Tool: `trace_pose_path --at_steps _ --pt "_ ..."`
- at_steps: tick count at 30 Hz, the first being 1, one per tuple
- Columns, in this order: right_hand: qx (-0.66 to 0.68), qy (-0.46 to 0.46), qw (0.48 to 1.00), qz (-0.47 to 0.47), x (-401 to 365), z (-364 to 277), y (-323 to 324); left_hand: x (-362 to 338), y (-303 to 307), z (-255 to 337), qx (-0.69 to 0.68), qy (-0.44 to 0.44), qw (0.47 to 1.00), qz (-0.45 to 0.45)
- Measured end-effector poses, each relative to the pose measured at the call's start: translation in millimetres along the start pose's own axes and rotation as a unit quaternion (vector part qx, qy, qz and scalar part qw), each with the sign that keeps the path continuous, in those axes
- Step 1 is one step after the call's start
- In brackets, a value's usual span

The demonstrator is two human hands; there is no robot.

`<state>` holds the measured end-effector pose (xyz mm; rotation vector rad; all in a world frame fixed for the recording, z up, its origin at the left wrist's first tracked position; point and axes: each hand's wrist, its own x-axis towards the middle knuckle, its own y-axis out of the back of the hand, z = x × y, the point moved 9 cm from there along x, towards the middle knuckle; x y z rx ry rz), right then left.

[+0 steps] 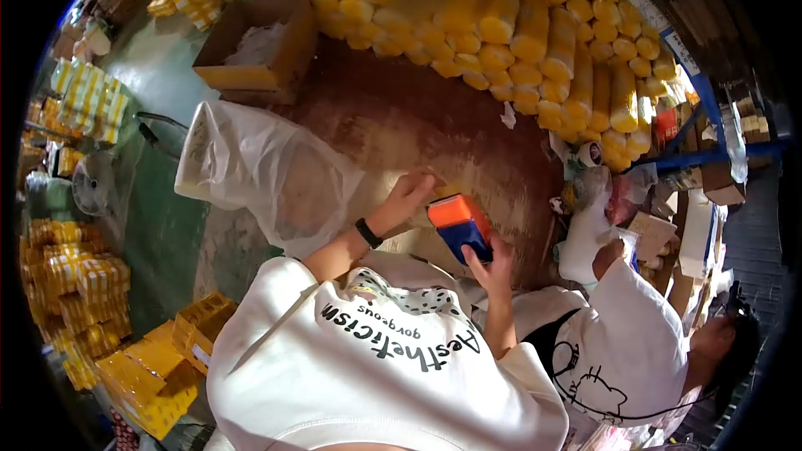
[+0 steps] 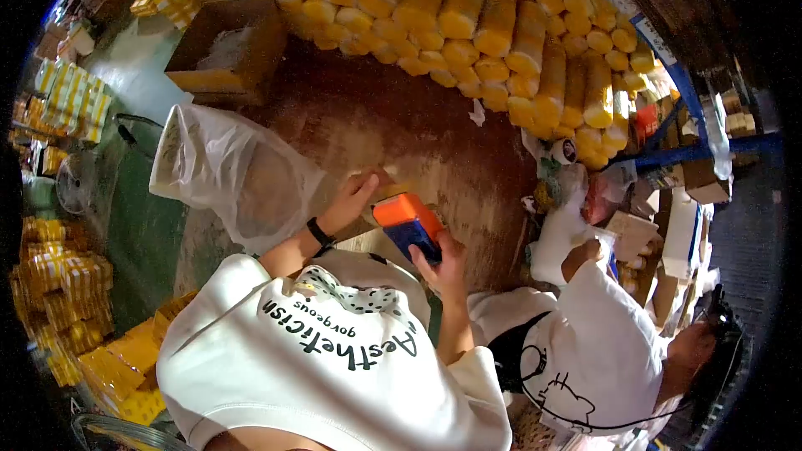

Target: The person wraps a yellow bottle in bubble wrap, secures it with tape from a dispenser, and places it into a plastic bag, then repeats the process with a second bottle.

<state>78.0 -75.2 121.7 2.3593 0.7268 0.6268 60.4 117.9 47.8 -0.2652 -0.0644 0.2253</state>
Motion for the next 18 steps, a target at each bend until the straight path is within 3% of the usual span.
trace_pose_path --at_steps 2,5,7,10,14,16,18 --pt "-0.055 0.012 0.998 0.006 -1.5 -7.6 -0.5 9.9 -4.5 -13.5 -0.014 -0.006 0.998 -0.056" --pt "-0.107 0.016 0.994 0.029 -15.2 -11.4 -2.9 8.8 -23.7 -13.1 -0.128 0.094 0.979 -0.130" --pt "-0.144 0.016 0.989 0.037 -17.8 -18.4 -3.9 11.7 -28.7 -16.1 -0.116 0.123 0.973 -0.154" --pt "-0.116 -0.115 0.986 0.041 -23.2 -13.3 -1.6 15.0 -27.7 -28.1 -0.112 0.136 0.977 -0.117" --pt "-0.004 -0.244 0.968 0.059 -34.9 -21.5 2.9 15.6 -28.0 -41.5 -0.147 0.095 0.981 -0.086" --pt "0.123 -0.327 0.931 0.104 -52.7 -6.1 5.6 23.3 -17.4 -51.6 -0.155 0.140 0.976 -0.055" --pt "0.266 -0.396 0.863 0.167 -65.8 0.5 6.3 33.4 -9.1 -52.8 -0.149 0.167 0.974 -0.032"
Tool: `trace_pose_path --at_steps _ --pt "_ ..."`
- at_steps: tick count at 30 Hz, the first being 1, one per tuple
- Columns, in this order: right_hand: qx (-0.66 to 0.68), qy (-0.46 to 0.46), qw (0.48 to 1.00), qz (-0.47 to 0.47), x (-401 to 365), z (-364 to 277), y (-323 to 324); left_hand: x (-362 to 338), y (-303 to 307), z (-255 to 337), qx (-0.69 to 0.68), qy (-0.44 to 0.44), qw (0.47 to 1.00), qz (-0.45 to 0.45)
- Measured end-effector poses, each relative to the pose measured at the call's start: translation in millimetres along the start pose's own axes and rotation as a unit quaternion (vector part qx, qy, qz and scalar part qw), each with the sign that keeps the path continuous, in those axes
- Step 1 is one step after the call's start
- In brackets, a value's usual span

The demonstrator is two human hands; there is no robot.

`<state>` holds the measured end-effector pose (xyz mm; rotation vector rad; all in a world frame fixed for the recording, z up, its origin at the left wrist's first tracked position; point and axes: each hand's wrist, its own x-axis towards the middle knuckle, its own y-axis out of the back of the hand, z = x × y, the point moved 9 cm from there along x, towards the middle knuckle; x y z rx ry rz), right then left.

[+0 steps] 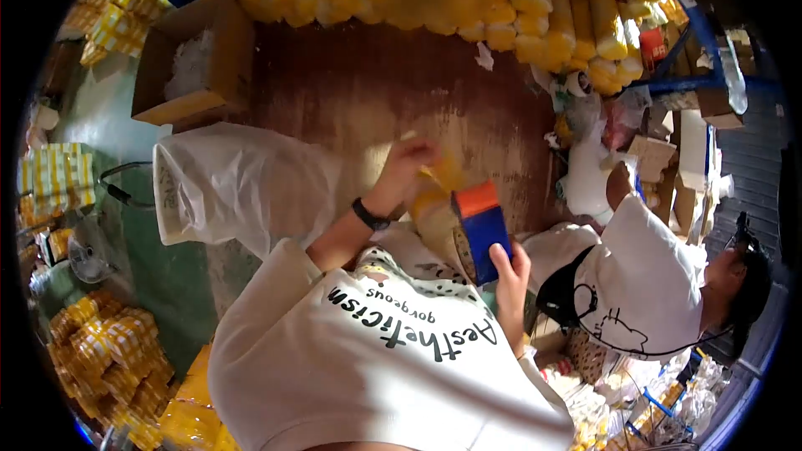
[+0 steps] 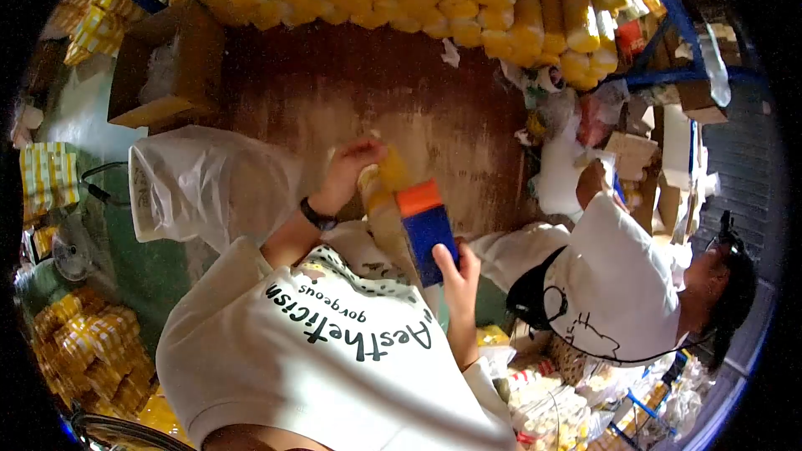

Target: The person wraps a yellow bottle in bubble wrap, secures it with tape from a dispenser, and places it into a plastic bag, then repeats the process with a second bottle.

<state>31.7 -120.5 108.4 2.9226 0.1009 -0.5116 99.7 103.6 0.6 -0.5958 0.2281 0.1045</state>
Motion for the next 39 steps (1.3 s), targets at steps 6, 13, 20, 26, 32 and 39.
trace_pose_path --at_steps 6,13,20,26,32,39 --pt "0.061 -0.072 0.995 -0.020 7.0 -23.8 2.8 20.0 -16.7 29.2 0.033 0.035 0.999 -0.016" --pt "-0.035 -0.185 0.980 -0.062 -3.3 -24.4 38.1 27.2 1.9 -0.3 0.077 0.109 0.988 -0.072" --pt "-0.090 -0.223 0.966 -0.092 -1.2 16.4 55.5 32.2 -1.4 -52.0 0.163 0.134 0.966 -0.147" --pt "-0.035 -0.224 0.971 -0.080 5.2 31.7 57.7 24.4 -11.4 -47.9 0.319 0.100 0.928 -0.164" --pt "-0.034 -0.253 0.963 -0.091 13.4 38.7 49.4 25.5 4.4 7.3 0.717 -0.016 0.697 0.004" --pt "-0.037 -0.256 0.961 -0.101 18.6 29.7 42.2 -17.3 -95.9 25.9 0.583 -0.296 0.654 -0.380"
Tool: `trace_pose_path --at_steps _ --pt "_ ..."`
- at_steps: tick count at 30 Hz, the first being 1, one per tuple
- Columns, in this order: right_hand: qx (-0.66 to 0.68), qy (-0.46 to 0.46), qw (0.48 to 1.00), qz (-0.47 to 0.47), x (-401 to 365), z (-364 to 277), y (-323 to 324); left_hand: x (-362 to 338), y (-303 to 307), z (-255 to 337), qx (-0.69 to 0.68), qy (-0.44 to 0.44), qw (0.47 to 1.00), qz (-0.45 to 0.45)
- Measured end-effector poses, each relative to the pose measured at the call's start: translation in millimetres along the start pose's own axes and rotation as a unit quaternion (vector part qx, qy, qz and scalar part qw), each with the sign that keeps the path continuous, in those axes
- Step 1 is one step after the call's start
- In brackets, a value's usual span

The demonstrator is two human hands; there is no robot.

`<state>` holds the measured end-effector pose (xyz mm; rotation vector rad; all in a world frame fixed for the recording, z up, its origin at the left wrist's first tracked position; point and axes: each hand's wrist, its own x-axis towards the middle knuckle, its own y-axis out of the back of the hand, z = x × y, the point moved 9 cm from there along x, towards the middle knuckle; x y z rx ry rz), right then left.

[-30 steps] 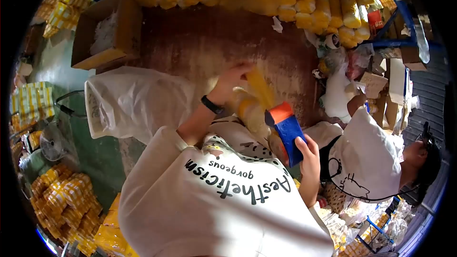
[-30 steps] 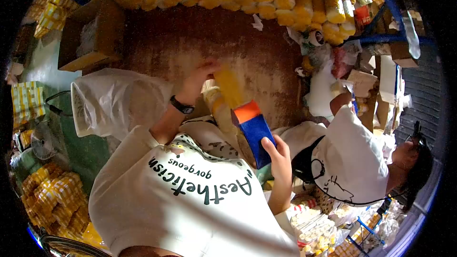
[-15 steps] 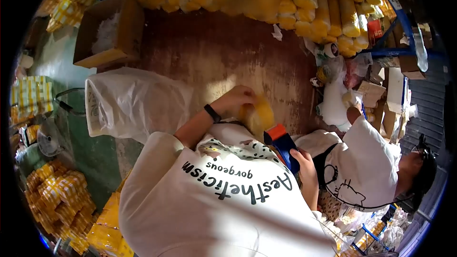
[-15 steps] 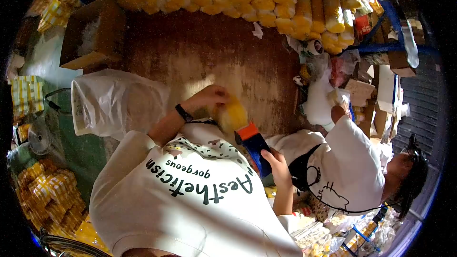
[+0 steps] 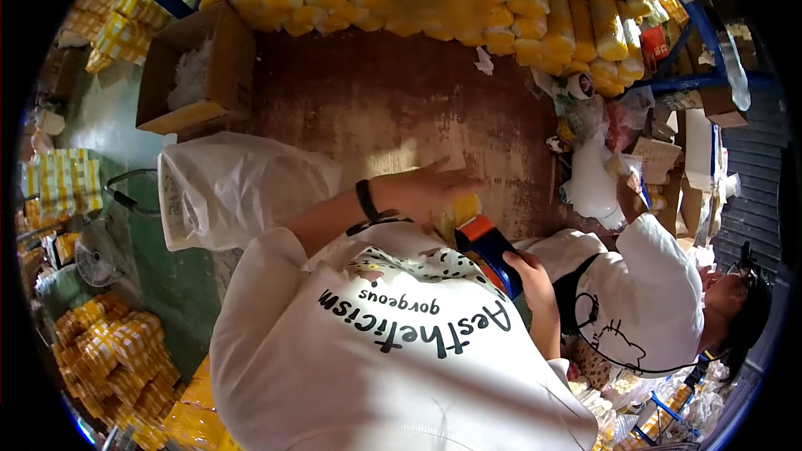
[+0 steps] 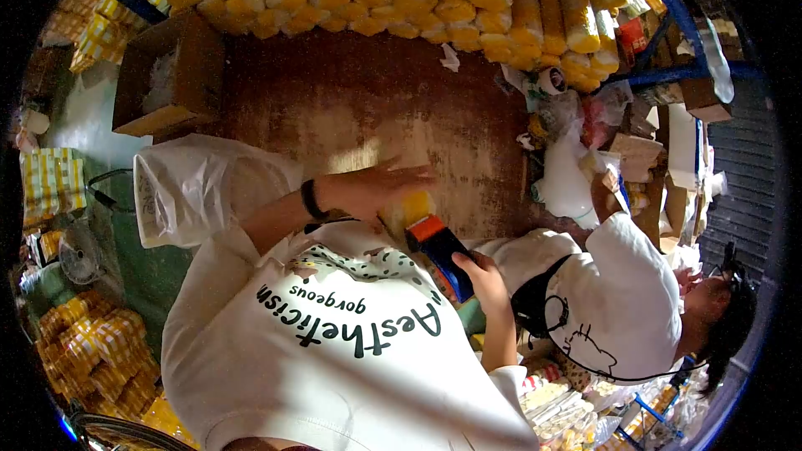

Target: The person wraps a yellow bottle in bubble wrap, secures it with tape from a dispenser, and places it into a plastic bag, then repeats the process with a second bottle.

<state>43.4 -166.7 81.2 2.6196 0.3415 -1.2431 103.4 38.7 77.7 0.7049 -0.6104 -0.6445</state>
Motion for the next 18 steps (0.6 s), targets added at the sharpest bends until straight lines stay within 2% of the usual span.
trace_pose_path --at_steps 3,6,9,10,11,12,14,15,16,18 --pt "0.001 0.003 1.000 -0.008 -2.1 -5.8 -0.5 12.9 -30.5 -7.4 -0.161 0.018 0.983 -0.090" --pt "0.023 -0.001 1.000 -0.007 2.5 -1.4 6.6 23.5 -38.3 -11.9 -0.202 0.035 0.973 -0.106" --pt "0.081 0.007 0.997 -0.003 9.3 -2.5 10.4 28.6 -23.0 -23.3 -0.194 0.099 0.970 -0.105" --pt "0.118 0.020 0.993 -0.009 10.7 -6.0 7.4 22.3 -18.6 -31.2 -0.226 0.085 0.969 -0.044" --pt "0.154 0.032 0.988 -0.015 13.1 -10.6 6.6 18.0 -13.9 -37.0 -0.235 0.079 0.968 -0.032" --pt "0.201 0.014 0.977 -0.068 20.3 -8.9 5.7 14.2 -6.7 -43.3 -0.243 0.075 0.967 -0.020" --pt "0.258 0.008 0.962 -0.086 48.6 -3.4 3.0 3.2 0.7 -56.1 -0.275 0.051 0.960 0.023" --pt "0.284 0.006 0.954 -0.097 60.7 -4.4 -0.6 -4.6 2.8 -62.3 -0.292 0.070 0.953 0.040" --pt "0.270 0.016 0.953 -0.136 67.2 -12.5 -13.4 -12.7 7.0 -68.0 -0.308 0.089 0.945 0.059" --pt "0.220 0.039 0.966 -0.131 97.5 -1.7 -22.3 -28.1 16.6 -78.7 -0.321 0.125 0.933 0.105"
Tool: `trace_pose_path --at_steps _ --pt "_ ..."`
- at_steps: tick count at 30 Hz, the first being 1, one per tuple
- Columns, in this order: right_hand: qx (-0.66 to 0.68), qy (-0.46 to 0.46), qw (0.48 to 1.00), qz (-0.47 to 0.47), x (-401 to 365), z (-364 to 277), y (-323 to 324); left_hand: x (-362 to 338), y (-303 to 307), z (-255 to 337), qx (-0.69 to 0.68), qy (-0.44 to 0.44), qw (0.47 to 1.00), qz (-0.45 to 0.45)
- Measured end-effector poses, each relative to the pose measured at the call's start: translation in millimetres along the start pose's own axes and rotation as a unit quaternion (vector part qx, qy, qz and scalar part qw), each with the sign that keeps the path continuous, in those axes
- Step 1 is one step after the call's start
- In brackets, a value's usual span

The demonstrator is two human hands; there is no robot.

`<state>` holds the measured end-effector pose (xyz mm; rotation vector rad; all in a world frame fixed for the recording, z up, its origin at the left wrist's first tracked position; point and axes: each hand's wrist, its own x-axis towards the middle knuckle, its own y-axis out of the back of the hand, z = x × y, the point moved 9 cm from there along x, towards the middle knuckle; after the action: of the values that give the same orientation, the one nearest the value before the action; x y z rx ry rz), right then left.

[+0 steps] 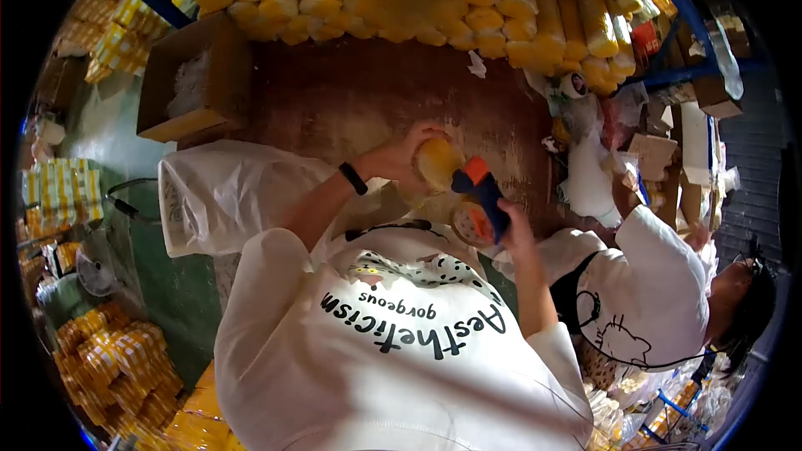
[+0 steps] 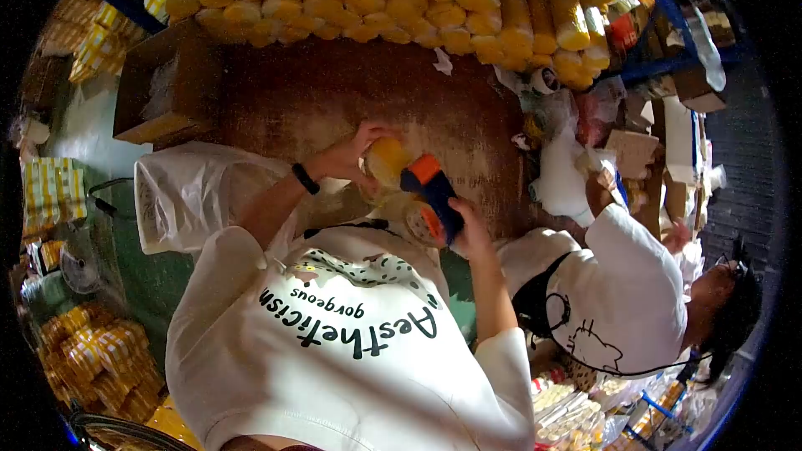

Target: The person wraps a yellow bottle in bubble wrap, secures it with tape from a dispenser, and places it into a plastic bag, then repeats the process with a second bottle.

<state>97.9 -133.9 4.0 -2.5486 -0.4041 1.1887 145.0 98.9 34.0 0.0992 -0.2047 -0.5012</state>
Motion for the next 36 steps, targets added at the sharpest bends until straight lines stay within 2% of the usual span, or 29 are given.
trace_pose_path --at_steps 1,2,4,8,12,16,17,20,22,25,26,27,29,32,33,34,35,36 --pt "-0.030 0.007 1.000 -0.001 13.5 5.0 -0.9 -6.1 6.5 -0.9 -0.001 0.008 0.999 0.032" --pt "0.020 0.010 1.000 -0.016 21.4 13.2 -4.4 -11.8 10.9 -1.7 -0.003 0.016 0.998 0.067" --pt "0.030 0.039 0.998 -0.030 31.1 13.4 -12.5 -24.0 17.0 8.3 0.137 -0.023 0.980 0.142" --pt "0.040 0.065 0.996 -0.034 40.5 11.1 -26.5 -49.1 8.1 46.0 0.358 -0.042 0.895 0.263" --pt "0.043 0.022 0.999 0.005 30.8 4.6 -39.4 -43.2 -11.0 48.8 0.385 -0.016 0.862 0.329" --pt "-0.015 0.004 0.996 0.091 10.4 -30.1 -34.1 -44.8 -10.6 38.5 0.414 -0.022 0.837 0.357" --pt "-0.013 -0.003 1.000 0.020 17.0 -37.3 -29.4 -44.3 -12.7 32.1 0.426 -0.025 0.829 0.361" --pt "-0.059 -0.009 0.998 0.003 0.7 -67.1 -49.1 -39.8 -12.8 42.4 0.385 -0.057 0.832 0.394" --pt "-0.078 -0.014 0.996 -0.027 -2.7 -76.0 -58.3 -37.3 -13.1 44.1 0.379 -0.036 0.822 0.423" --pt "-0.071 -0.011 0.997 -0.013 -11.9 -94.2 -72.4 -40.2 -16.5 34.5 0.349 -0.006 0.816 0.461" --pt "-0.072 0.014 0.996 -0.043 -16.8 -105.9 -85.6 -41.7 -18.0 28.5 0.337 0.002 0.815 0.472" --pt "-0.079 0.011 0.997 -0.023 -25.4 -114.6 -95.8 -42.6 -19.6 21.3 0.326 0.008 0.809 0.489" --pt "-0.116 0.062 0.988 -0.083 -32.8 -127.3 -114.2 -44.6 -25.4 9.7 0.304 0.022 0.798 0.519" --pt "-0.136 0.073 0.987 -0.049 -47.4 -118.8 -110.8 -48.1 -25.5 23.4 0.242 0.004 0.804 0.544" --pt "-0.150 0.083 0.984 -0.040 -55.6 -113.3 -113.5 -49.1 -26.6 27.1 0.265 -0.007 0.795 0.546" --pt "-0.161 0.082 0.984 0.013 -59.6 -104.8 -104.8 -49.6 -27.0 29.5 0.289 -0.019 0.785 0.547" --pt "-0.185 0.070 0.980 -0.014 -55.5 -91.7 -90.2 -50.1 -27.4 31.7 0.312 -0.031 0.776 0.548" --pt "-0.171 0.074 0.982 0.002 -53.0 -78.9 -76.5 -49.4 -27.3 28.5 0.322 -0.029 0.780 0.535"
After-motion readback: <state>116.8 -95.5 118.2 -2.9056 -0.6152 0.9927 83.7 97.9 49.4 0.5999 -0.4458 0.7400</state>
